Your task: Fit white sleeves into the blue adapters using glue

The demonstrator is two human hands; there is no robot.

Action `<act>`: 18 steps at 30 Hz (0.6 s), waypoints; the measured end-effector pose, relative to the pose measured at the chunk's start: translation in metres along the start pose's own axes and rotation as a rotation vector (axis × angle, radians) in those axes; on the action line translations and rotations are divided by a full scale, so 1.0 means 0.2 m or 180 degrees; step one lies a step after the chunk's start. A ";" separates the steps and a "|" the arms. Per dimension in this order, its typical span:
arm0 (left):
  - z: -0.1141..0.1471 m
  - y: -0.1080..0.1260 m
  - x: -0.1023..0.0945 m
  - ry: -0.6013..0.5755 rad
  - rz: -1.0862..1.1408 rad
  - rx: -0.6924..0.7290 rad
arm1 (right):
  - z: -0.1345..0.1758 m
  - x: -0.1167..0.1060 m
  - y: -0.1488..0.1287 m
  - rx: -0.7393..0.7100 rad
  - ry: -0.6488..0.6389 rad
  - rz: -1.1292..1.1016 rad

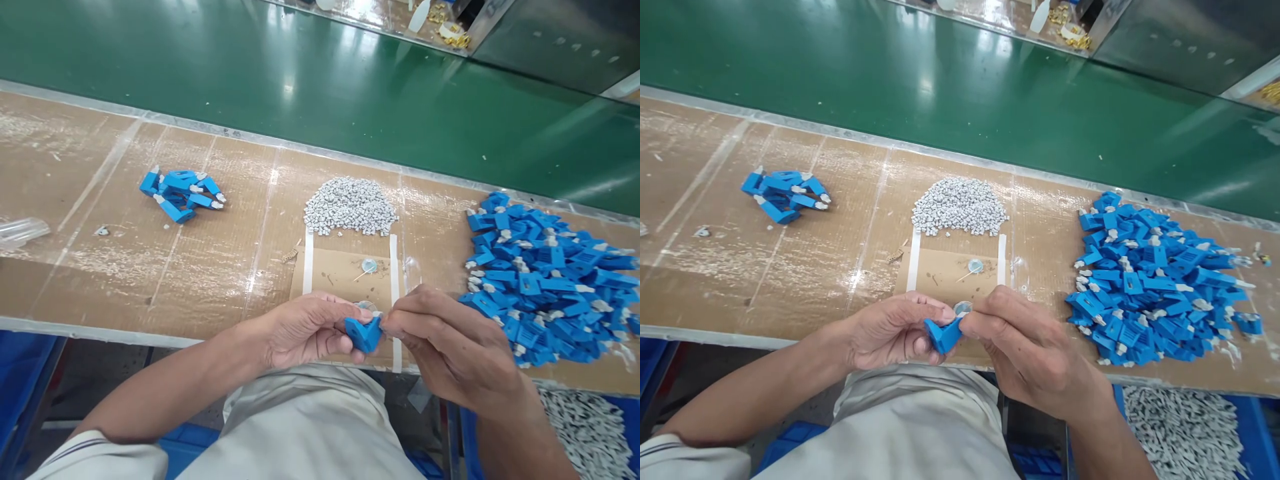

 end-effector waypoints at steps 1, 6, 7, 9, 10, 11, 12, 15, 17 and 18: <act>0.00 0.00 0.00 0.0003 -0.0026 -0.0003 | 0.00 0.00 0.00 -0.0035 -0.0051 0.0065; -0.01 -0.02 -0.02 0.0021 -0.0123 -0.0070 | 0.01 0.02 0.00 -0.0125 -0.0241 0.0031; -0.01 -0.02 -0.03 0.0026 -0.0147 -0.0075 | 0.02 0.02 0.00 -0.0125 -0.0237 0.0036; -0.01 -0.01 -0.02 0.0049 -0.0222 -0.0045 | 0.03 0.02 0.01 -0.0082 -0.0155 0.0057; 0.00 0.00 -0.02 0.0065 -0.0281 0.0005 | 0.03 0.02 0.01 -0.0056 -0.0093 0.0041; 0.00 0.01 -0.01 0.0086 -0.0351 0.0083 | 0.03 0.01 0.02 -0.0033 -0.0006 -0.0008; 0.01 0.03 0.00 0.0109 -0.0419 0.0189 | 0.03 0.00 0.02 -0.0015 0.0105 -0.0105; 0.04 0.09 0.04 0.0177 -0.0557 0.0576 | 0.04 -0.05 0.04 0.0297 0.0728 -0.0673; 0.05 0.11 0.05 0.0228 -0.0601 0.0813 | 0.07 -0.08 0.11 0.0930 0.1228 -0.1192; 0.06 0.12 0.06 0.0244 -0.0629 0.0925 | 0.09 -0.06 0.14 0.1308 0.1364 -0.1512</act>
Point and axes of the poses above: each hand's wrist, its own z-axis away from the middle knuckle, its own x-axis out of the palm, y = z × x, the point moved 8 cm from there along -z, towards the middle knuckle, and after that the axes turned 3 degrees about y, right-handed, at the moved point
